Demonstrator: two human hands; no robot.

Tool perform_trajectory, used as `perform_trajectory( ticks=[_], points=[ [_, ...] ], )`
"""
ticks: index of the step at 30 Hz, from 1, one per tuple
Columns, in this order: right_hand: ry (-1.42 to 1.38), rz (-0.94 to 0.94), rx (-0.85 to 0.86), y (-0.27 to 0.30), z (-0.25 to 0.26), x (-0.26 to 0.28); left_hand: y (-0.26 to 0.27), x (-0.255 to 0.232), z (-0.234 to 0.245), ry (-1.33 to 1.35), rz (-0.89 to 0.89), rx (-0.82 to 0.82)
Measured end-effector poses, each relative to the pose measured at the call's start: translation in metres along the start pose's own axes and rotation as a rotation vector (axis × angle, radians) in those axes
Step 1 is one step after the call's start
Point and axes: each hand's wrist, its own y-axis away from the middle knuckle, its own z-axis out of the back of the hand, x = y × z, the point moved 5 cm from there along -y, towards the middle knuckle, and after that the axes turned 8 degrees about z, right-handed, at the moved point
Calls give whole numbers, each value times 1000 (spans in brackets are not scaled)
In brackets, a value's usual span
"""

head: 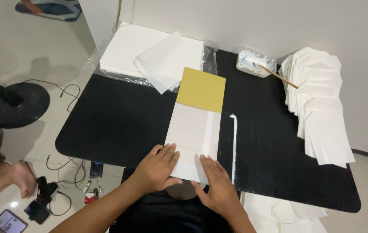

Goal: Assembling paper bags by folding paper sheets and applying glue with a brush.

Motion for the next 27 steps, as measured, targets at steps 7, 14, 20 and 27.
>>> perform_trajectory(
  ticks=[7, 14, 20, 27],
  points=[
    [-21, 56, -126, 0, -8, 5, 0, 1, -17, -49, 47, 84],
    [119, -93, -207, -9, -22, -8, -10, -6, -19, -131, 180, 107],
    [73, -92, -227, -14, -19, -10, -9, -3, -18, -82, 159, 117],
    [110, -115, -210, -21, -20, -14, -20, 23, -6, 318, 399, 414]
  ],
)
